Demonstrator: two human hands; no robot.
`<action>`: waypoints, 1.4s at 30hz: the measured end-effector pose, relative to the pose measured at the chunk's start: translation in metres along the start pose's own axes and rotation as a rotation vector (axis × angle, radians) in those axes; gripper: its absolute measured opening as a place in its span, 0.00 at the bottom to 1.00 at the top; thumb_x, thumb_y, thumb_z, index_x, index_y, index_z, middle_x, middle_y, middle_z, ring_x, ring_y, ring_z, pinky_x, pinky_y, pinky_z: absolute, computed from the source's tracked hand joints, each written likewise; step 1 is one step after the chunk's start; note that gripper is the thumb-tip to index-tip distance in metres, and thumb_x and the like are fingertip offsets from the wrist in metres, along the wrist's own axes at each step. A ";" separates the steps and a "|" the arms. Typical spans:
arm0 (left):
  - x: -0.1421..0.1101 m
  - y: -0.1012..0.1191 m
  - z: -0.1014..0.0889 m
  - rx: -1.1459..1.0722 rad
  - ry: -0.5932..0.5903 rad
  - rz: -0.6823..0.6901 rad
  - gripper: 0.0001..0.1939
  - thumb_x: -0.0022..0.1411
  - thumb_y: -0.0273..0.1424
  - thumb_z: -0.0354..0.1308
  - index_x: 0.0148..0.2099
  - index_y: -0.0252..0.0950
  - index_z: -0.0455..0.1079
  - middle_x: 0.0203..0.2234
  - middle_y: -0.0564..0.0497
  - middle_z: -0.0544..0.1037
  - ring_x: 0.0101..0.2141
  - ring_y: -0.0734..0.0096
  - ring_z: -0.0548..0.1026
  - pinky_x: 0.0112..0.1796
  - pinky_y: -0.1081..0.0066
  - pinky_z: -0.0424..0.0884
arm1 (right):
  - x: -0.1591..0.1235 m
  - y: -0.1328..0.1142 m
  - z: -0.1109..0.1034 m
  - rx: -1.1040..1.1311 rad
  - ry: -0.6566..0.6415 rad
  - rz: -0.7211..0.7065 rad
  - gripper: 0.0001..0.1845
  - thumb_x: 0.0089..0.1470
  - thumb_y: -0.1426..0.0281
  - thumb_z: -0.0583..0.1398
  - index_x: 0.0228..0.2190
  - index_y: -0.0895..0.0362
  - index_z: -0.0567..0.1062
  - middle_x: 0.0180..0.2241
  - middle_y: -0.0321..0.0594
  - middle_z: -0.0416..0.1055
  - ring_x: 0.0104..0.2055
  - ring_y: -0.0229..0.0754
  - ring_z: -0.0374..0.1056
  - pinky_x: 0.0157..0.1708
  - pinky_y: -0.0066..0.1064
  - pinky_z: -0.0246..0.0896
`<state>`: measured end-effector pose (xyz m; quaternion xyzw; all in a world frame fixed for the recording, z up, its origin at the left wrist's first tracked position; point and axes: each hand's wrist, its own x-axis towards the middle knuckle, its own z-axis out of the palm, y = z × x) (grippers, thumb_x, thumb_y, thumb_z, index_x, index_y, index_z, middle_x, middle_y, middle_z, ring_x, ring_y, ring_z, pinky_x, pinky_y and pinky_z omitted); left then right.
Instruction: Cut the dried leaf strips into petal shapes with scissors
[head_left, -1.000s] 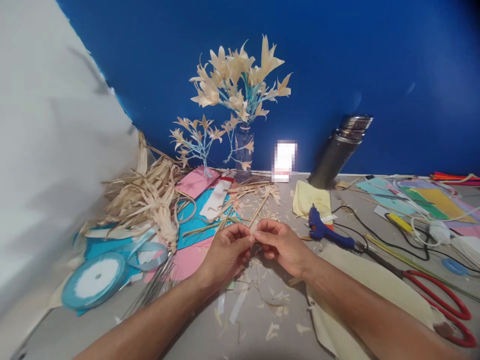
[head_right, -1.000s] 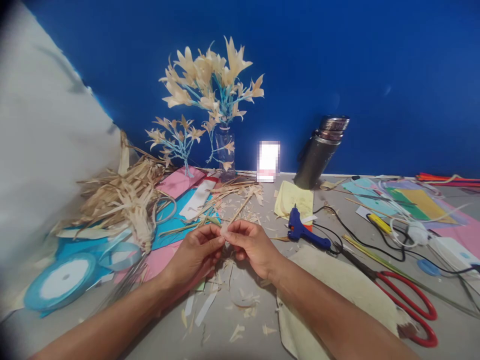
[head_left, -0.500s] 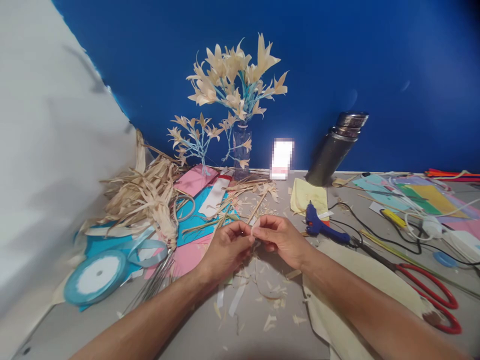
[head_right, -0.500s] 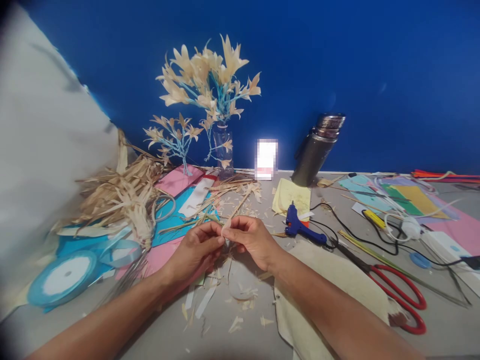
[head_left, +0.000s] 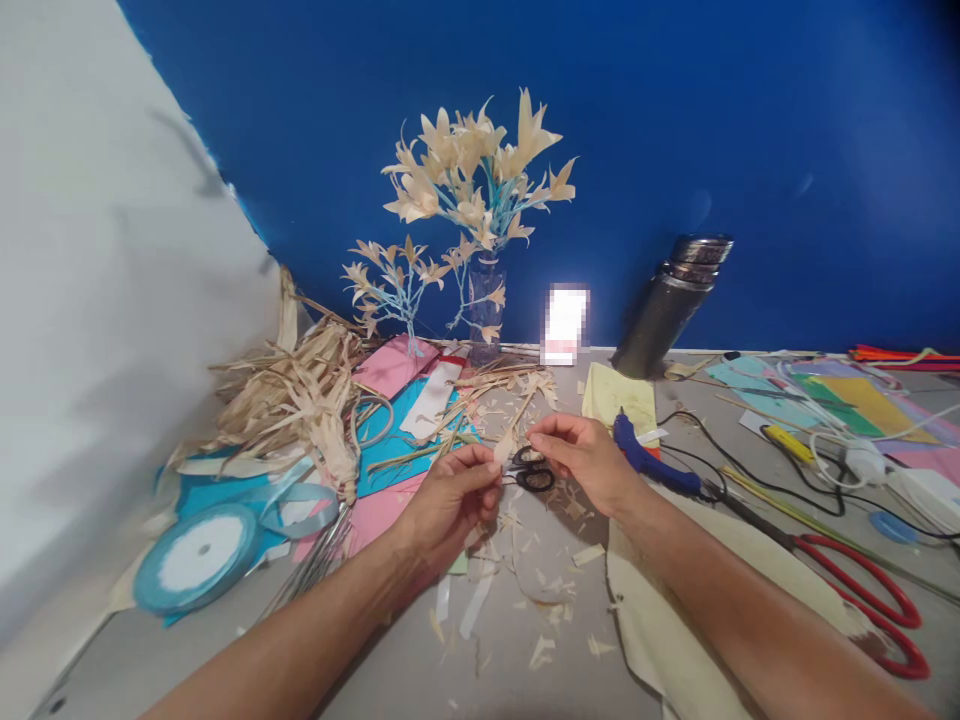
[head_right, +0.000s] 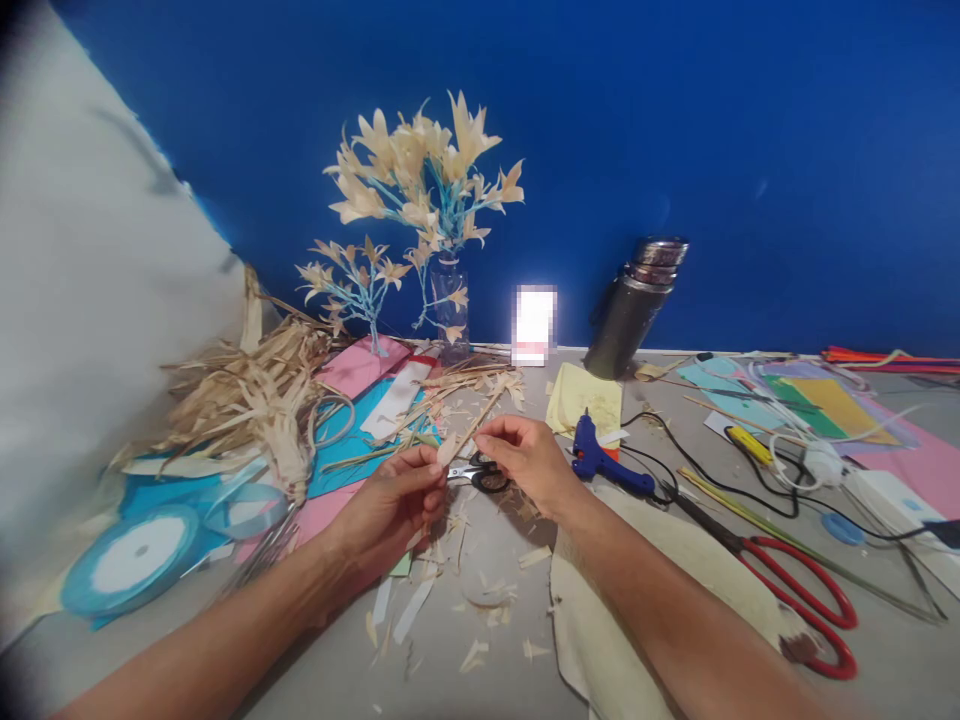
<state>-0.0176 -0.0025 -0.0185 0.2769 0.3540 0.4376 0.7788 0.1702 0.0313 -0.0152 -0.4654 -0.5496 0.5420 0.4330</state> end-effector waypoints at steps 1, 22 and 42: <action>0.000 0.000 0.000 -0.006 0.007 0.005 0.12 0.51 0.29 0.67 0.32 0.36 0.65 0.17 0.57 0.66 0.16 0.80 0.63 0.16 0.81 0.59 | 0.001 0.001 -0.002 -0.146 -0.008 -0.031 0.11 0.51 0.63 0.64 0.30 0.58 0.77 0.23 0.34 0.69 0.22 0.35 0.60 0.24 0.27 0.53; -0.005 0.034 0.000 -0.096 0.100 0.382 0.14 0.47 0.28 0.71 0.31 0.35 0.66 0.19 0.57 0.70 0.19 0.81 0.65 0.22 0.79 0.61 | 0.002 -0.003 -0.017 -0.955 -0.051 -0.151 0.10 0.58 0.72 0.57 0.42 0.58 0.74 0.38 0.45 0.75 0.40 0.47 0.69 0.39 0.34 0.58; -0.007 0.018 0.006 -0.124 0.187 0.288 0.13 0.50 0.28 0.69 0.31 0.34 0.66 0.25 0.51 0.78 0.24 0.74 0.76 0.28 0.76 0.71 | -0.027 0.016 0.041 0.189 -0.325 0.093 0.34 0.43 0.40 0.64 0.23 0.62 0.70 0.18 0.37 0.64 0.18 0.29 0.51 0.17 0.24 0.41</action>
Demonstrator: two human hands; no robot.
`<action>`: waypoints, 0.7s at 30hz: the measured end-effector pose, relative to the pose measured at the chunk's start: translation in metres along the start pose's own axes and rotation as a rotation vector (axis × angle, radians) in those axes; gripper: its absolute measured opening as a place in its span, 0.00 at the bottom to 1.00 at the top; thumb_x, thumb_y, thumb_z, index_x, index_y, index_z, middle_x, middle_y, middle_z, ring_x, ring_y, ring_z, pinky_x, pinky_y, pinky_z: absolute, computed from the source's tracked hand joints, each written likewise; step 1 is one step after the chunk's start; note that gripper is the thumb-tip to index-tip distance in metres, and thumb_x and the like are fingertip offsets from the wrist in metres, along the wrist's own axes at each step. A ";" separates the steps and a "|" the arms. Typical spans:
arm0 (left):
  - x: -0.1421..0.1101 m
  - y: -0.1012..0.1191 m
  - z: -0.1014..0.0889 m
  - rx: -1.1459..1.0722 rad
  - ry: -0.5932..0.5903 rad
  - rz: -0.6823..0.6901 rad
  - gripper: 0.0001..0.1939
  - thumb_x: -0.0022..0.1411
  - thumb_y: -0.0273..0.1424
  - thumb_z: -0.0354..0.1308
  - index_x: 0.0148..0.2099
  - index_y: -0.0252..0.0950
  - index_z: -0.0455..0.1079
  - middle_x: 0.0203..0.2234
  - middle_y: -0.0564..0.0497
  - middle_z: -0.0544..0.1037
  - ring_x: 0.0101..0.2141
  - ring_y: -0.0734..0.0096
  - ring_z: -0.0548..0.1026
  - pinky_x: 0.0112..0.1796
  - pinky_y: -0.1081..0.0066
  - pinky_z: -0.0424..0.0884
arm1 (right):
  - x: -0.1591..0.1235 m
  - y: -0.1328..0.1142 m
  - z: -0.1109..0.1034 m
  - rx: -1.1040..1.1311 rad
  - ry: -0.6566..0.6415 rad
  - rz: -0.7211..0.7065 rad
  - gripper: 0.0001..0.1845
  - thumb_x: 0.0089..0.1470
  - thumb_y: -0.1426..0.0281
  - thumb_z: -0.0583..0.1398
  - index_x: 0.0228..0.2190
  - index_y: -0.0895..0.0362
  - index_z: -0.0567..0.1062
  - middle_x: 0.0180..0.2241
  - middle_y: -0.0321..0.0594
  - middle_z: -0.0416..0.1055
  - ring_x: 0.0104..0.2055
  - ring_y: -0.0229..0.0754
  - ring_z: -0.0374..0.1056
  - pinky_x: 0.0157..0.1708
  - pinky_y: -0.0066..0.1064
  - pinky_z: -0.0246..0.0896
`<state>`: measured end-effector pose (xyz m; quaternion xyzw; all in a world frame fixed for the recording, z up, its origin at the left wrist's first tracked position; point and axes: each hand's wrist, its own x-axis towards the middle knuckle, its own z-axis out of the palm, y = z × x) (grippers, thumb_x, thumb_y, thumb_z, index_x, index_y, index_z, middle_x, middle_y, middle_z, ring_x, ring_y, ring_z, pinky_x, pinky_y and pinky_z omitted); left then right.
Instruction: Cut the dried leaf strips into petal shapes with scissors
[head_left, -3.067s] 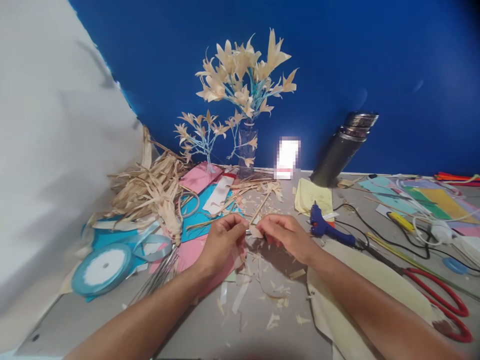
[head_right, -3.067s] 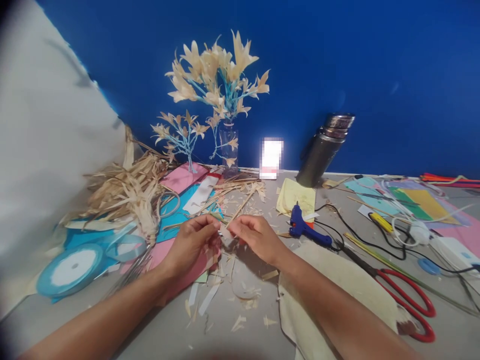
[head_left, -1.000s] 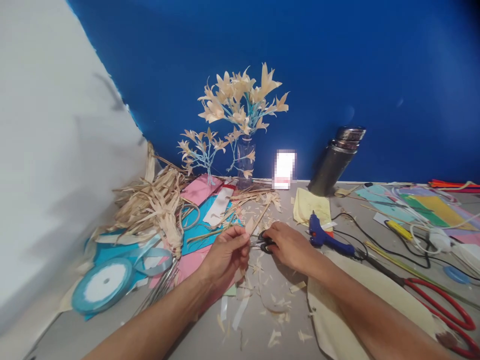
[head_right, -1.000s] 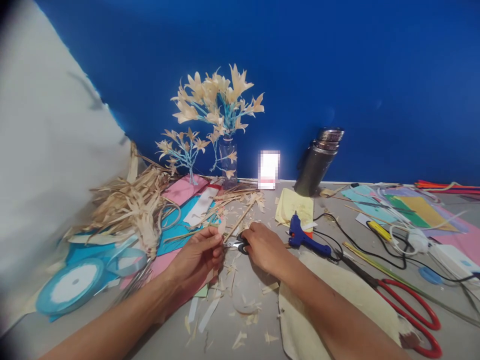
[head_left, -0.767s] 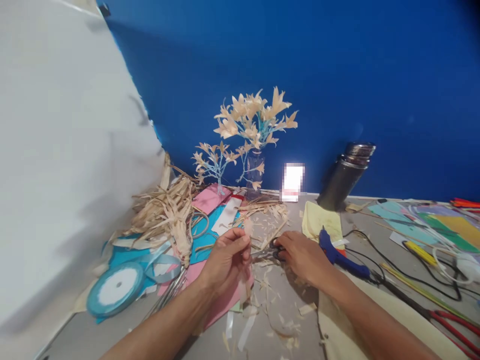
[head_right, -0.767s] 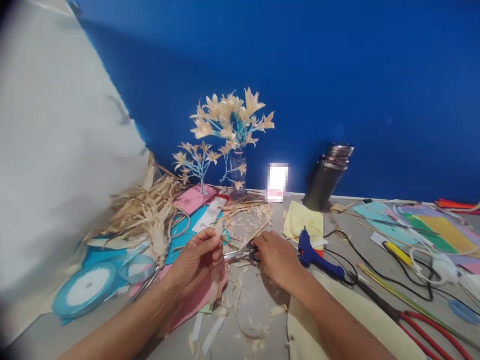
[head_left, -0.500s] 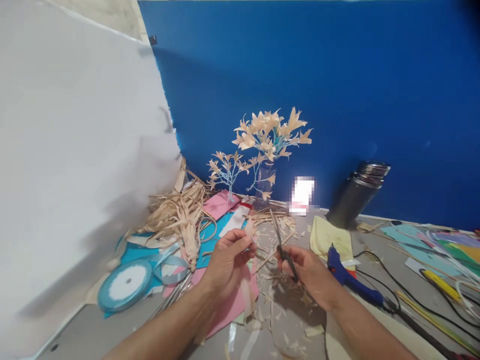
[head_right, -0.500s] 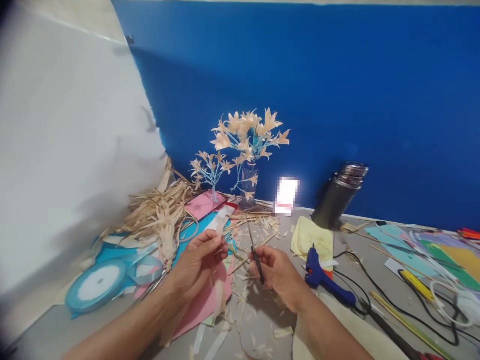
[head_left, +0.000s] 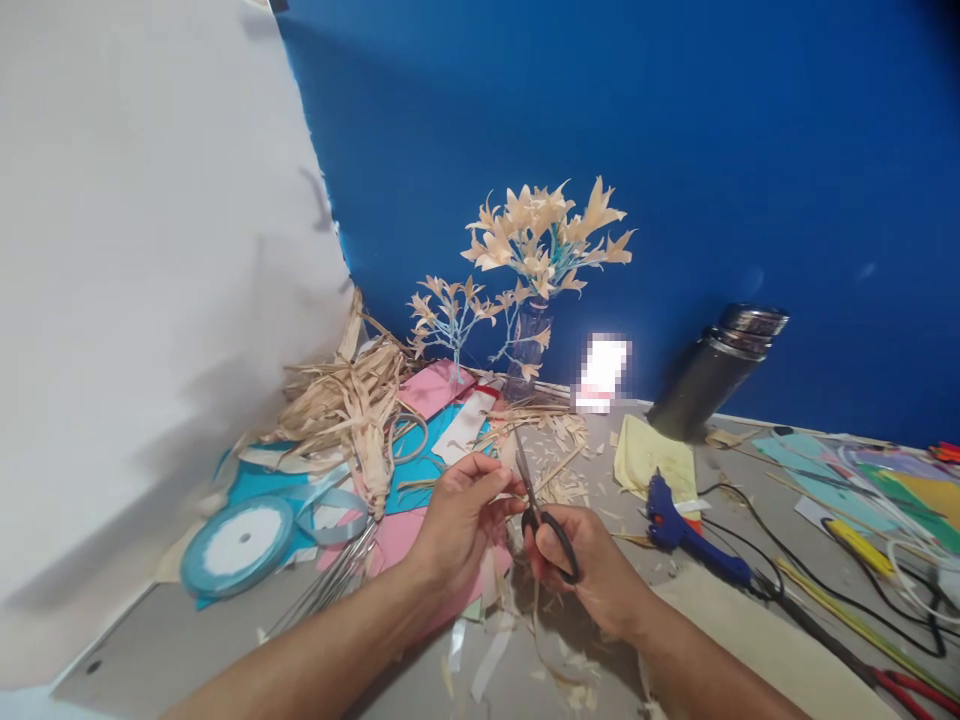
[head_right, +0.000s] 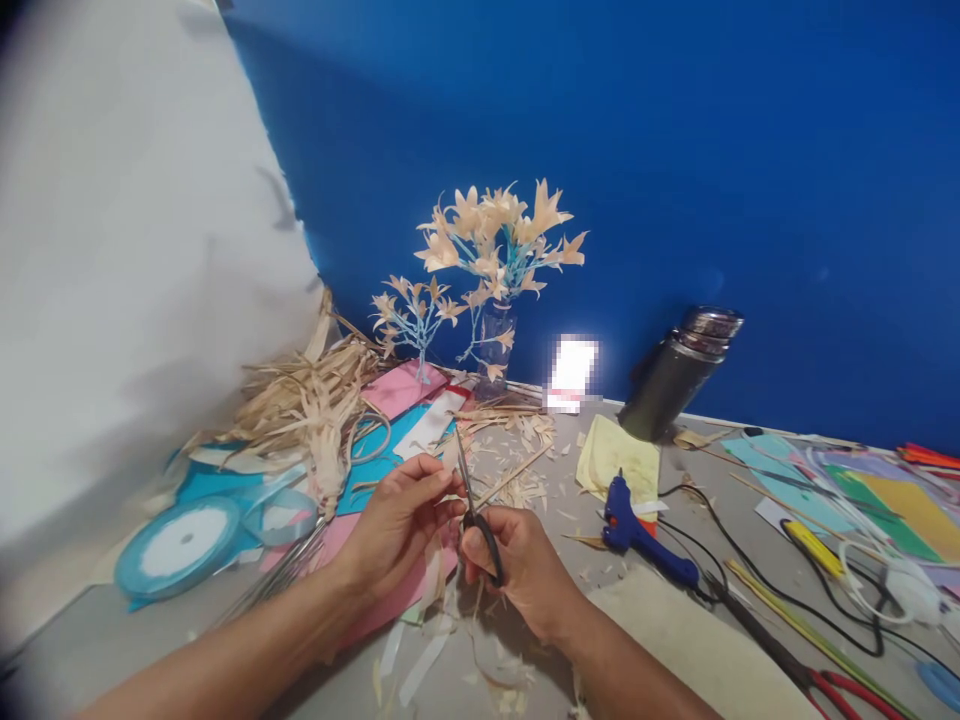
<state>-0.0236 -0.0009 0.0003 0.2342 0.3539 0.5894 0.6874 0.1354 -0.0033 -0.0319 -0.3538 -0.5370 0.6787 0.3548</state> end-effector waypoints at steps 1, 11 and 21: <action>0.000 -0.001 -0.001 -0.004 0.002 -0.004 0.13 0.49 0.28 0.69 0.31 0.35 0.65 0.25 0.51 0.78 0.24 0.74 0.76 0.27 0.76 0.71 | 0.000 0.001 0.001 -0.011 0.004 0.004 0.34 0.43 0.40 0.64 0.23 0.62 0.70 0.19 0.37 0.65 0.18 0.29 0.51 0.17 0.24 0.41; -0.002 0.000 -0.001 0.002 0.012 -0.006 0.14 0.48 0.28 0.69 0.31 0.35 0.65 0.26 0.51 0.78 0.24 0.72 0.77 0.25 0.76 0.70 | -0.001 0.001 0.001 -0.032 0.007 0.022 0.34 0.42 0.39 0.63 0.23 0.61 0.69 0.18 0.36 0.64 0.18 0.30 0.52 0.17 0.23 0.42; 0.000 0.001 0.000 0.000 -0.002 0.003 0.13 0.48 0.28 0.70 0.30 0.34 0.66 0.26 0.51 0.78 0.24 0.73 0.76 0.29 0.75 0.72 | -0.002 0.001 0.003 -0.020 0.035 0.036 0.34 0.40 0.40 0.65 0.22 0.60 0.68 0.17 0.34 0.62 0.17 0.29 0.50 0.16 0.23 0.40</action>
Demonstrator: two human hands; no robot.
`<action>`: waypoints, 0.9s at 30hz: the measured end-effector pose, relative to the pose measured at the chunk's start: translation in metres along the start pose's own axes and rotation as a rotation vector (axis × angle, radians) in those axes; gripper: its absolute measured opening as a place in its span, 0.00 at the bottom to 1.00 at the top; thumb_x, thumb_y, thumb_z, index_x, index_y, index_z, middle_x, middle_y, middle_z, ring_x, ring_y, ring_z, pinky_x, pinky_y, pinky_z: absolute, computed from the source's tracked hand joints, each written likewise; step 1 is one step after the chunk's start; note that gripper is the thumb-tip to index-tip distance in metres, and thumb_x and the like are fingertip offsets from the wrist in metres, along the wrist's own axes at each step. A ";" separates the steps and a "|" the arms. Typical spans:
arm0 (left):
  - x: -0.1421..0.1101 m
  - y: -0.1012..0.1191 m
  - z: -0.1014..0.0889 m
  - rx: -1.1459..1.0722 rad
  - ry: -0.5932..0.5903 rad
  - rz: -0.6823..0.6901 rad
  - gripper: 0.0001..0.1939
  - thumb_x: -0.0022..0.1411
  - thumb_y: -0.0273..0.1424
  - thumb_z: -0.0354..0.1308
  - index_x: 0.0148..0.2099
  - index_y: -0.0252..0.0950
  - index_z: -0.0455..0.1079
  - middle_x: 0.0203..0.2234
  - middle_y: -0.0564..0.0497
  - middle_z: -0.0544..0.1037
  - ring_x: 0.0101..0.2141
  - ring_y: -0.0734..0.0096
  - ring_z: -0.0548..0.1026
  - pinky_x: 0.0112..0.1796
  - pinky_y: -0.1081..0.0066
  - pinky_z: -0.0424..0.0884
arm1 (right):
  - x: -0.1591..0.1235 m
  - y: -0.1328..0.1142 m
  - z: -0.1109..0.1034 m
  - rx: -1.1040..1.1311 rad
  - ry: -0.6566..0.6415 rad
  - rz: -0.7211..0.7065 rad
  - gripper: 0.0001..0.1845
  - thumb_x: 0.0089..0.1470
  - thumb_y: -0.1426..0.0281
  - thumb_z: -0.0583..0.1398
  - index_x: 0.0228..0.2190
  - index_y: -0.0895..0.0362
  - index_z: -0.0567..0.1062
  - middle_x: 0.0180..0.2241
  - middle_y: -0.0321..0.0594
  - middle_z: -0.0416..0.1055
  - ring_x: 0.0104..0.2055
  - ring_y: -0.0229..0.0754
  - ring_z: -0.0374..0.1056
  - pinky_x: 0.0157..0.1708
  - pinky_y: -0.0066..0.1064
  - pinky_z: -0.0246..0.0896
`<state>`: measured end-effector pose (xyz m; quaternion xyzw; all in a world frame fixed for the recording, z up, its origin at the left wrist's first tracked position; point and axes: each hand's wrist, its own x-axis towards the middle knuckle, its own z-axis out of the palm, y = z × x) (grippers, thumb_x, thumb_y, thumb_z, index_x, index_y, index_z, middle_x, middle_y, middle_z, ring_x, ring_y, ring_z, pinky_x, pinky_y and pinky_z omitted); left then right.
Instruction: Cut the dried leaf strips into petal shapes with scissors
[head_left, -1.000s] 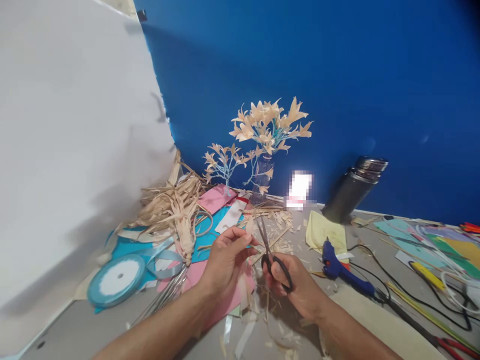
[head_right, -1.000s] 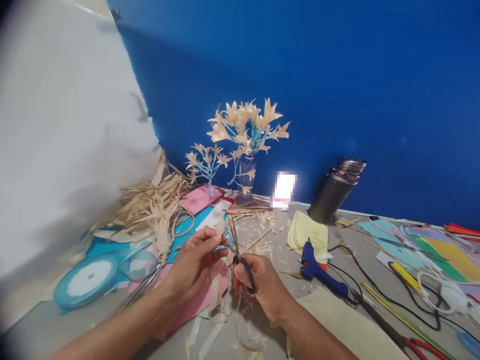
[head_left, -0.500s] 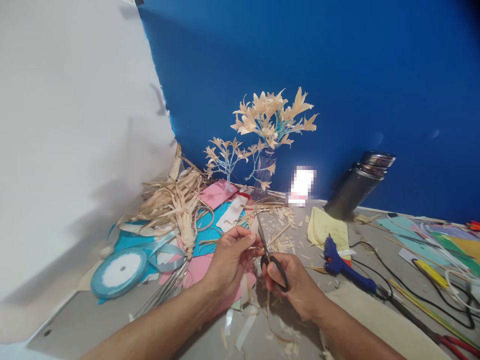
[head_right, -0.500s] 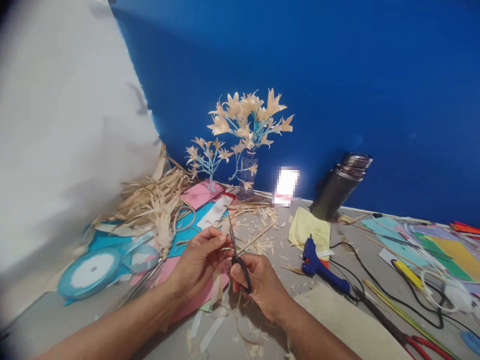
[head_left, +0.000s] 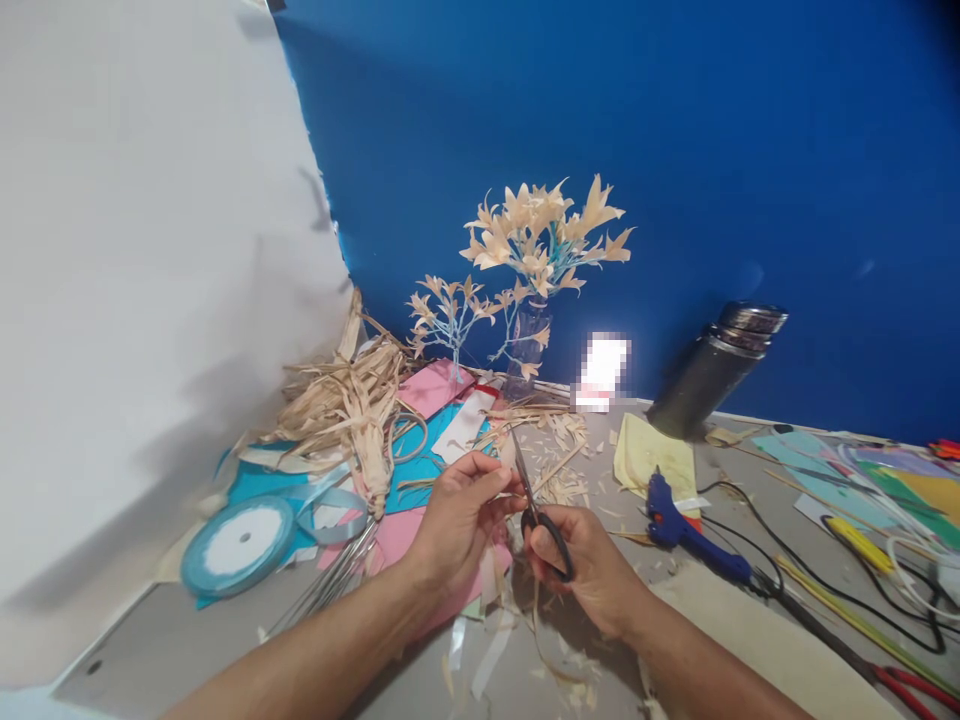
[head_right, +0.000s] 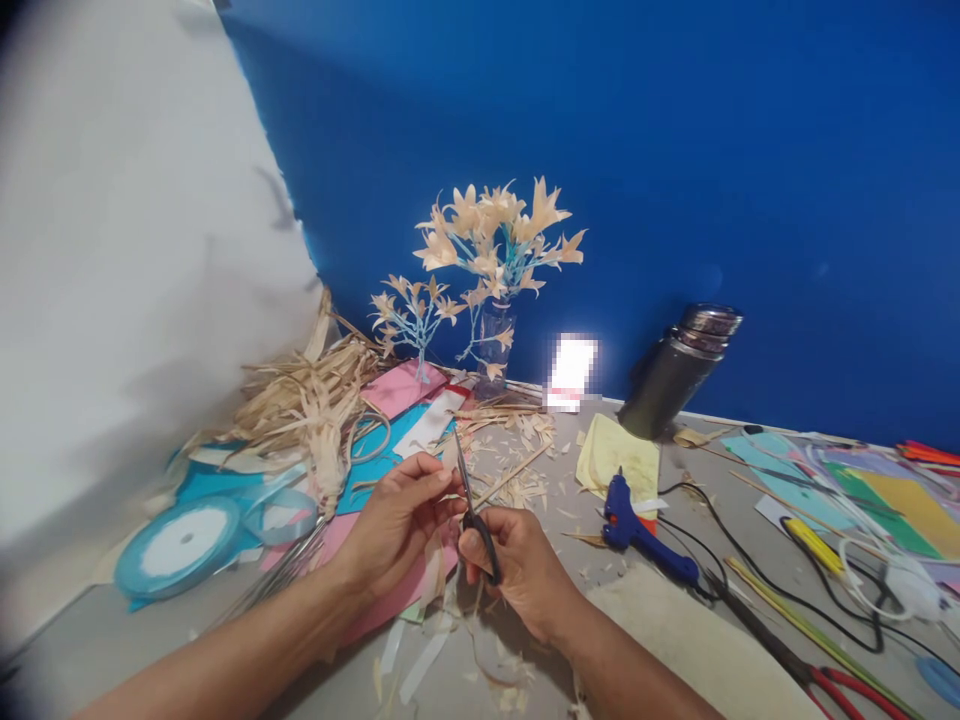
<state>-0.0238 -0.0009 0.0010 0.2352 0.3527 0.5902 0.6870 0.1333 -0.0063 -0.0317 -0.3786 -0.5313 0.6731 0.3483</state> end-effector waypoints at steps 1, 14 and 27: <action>0.000 0.000 0.000 0.000 -0.004 0.001 0.13 0.48 0.27 0.69 0.30 0.34 0.66 0.26 0.51 0.78 0.24 0.74 0.76 0.29 0.75 0.72 | 0.000 0.000 0.000 -0.002 0.001 0.000 0.34 0.40 0.40 0.65 0.22 0.60 0.68 0.17 0.34 0.62 0.17 0.29 0.50 0.16 0.23 0.41; 0.000 0.001 0.000 -0.020 -0.004 -0.019 0.15 0.45 0.27 0.72 0.28 0.34 0.66 0.25 0.51 0.78 0.24 0.74 0.76 0.29 0.75 0.72 | 0.001 -0.001 0.000 -0.012 -0.006 -0.003 0.34 0.41 0.40 0.64 0.22 0.60 0.68 0.17 0.35 0.62 0.17 0.30 0.51 0.17 0.24 0.41; 0.003 0.002 -0.003 -0.009 -0.028 -0.043 0.15 0.47 0.27 0.71 0.30 0.34 0.66 0.26 0.51 0.78 0.24 0.72 0.76 0.26 0.75 0.70 | 0.000 0.000 0.003 0.030 0.006 0.008 0.33 0.41 0.41 0.65 0.21 0.59 0.67 0.17 0.33 0.61 0.17 0.29 0.50 0.16 0.24 0.41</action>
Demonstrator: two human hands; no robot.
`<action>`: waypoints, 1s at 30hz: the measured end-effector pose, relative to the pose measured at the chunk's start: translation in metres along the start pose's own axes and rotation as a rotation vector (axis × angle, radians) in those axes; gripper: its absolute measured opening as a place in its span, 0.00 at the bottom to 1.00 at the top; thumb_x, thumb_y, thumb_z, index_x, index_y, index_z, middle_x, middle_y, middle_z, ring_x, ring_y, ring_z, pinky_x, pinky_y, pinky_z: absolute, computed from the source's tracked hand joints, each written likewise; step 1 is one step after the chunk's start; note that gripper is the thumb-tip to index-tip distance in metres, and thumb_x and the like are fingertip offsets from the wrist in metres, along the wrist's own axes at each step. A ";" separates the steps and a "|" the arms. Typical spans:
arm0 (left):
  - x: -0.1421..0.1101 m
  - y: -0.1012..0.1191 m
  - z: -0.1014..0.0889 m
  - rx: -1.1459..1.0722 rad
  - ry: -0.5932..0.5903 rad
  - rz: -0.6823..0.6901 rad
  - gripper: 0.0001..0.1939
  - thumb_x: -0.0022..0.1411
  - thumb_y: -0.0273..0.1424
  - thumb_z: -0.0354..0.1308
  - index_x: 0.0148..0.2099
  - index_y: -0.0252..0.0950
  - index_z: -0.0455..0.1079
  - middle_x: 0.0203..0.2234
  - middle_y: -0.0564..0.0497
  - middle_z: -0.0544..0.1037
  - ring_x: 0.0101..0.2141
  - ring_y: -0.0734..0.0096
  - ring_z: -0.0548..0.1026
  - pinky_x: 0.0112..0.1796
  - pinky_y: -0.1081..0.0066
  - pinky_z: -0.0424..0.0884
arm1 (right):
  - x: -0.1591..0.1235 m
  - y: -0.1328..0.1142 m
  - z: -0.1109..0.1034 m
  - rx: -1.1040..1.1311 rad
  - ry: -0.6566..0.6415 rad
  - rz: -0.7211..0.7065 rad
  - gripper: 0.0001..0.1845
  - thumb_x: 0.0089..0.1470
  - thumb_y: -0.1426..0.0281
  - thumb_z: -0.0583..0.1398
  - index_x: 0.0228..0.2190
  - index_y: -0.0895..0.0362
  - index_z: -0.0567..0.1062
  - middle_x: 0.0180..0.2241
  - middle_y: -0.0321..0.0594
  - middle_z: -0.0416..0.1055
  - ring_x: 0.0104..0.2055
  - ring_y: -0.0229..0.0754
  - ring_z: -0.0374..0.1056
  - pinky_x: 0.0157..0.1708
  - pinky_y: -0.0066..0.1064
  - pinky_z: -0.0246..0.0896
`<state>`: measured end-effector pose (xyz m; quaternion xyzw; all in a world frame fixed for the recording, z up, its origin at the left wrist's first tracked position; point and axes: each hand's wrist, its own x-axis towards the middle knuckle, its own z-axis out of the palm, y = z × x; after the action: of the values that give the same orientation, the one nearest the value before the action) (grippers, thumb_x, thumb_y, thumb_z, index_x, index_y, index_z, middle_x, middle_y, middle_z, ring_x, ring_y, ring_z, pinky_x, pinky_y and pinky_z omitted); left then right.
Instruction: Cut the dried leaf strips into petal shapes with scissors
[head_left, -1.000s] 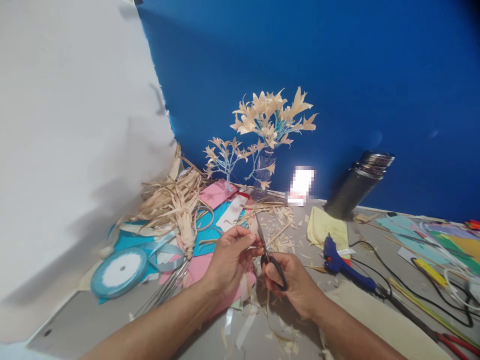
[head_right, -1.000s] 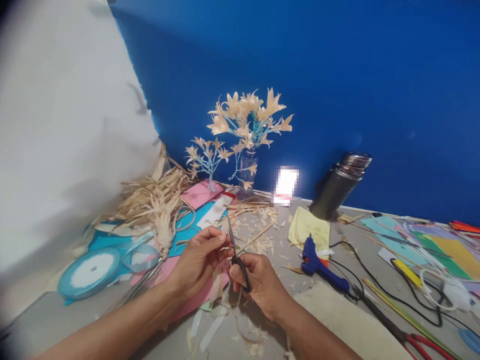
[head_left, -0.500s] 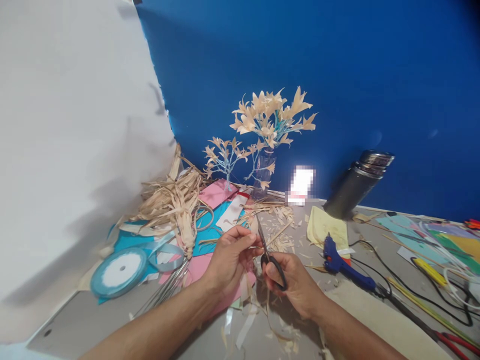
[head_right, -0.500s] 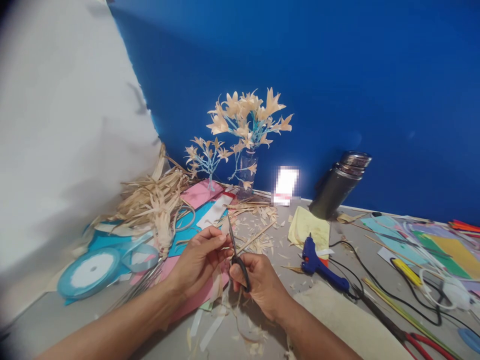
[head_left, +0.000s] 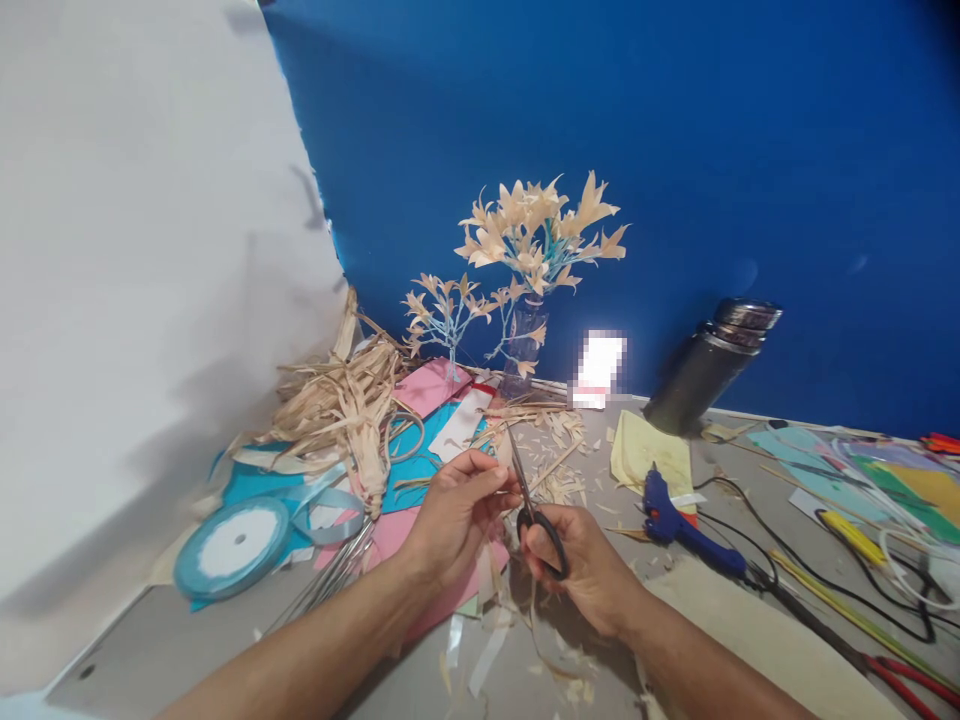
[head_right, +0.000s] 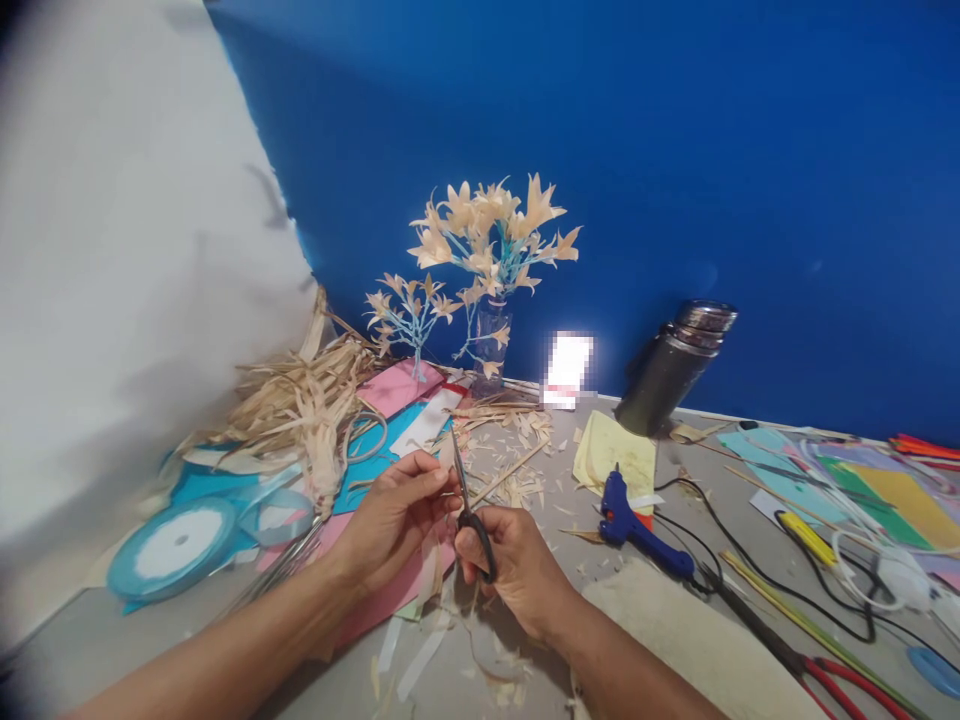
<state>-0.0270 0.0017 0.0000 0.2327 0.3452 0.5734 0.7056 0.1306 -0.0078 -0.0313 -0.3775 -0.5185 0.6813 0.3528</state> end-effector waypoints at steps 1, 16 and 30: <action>0.000 0.000 0.000 -0.001 0.000 0.001 0.15 0.46 0.27 0.71 0.30 0.34 0.66 0.26 0.51 0.78 0.24 0.72 0.76 0.26 0.75 0.71 | 0.000 0.000 0.001 0.008 0.004 0.003 0.33 0.40 0.41 0.66 0.21 0.59 0.67 0.17 0.33 0.61 0.16 0.28 0.50 0.16 0.24 0.41; 0.004 -0.003 -0.003 0.004 -0.001 -0.051 0.13 0.47 0.26 0.71 0.30 0.34 0.67 0.26 0.49 0.79 0.25 0.73 0.77 0.29 0.75 0.73 | 0.001 -0.002 -0.002 0.208 -0.083 0.050 0.34 0.41 0.41 0.66 0.26 0.62 0.71 0.19 0.34 0.65 0.16 0.27 0.49 0.17 0.23 0.41; -0.003 -0.007 0.001 0.007 -0.163 -0.138 0.12 0.47 0.25 0.71 0.28 0.34 0.69 0.31 0.48 0.79 0.27 0.69 0.75 0.28 0.70 0.70 | 0.008 -0.013 -0.019 -0.087 0.031 0.087 0.25 0.33 0.55 0.74 0.24 0.61 0.75 0.16 0.31 0.67 0.16 0.29 0.54 0.16 0.22 0.43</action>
<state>-0.0215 -0.0031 -0.0038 0.2568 0.3040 0.5014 0.7683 0.1447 0.0099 -0.0228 -0.4252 -0.5253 0.6667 0.3143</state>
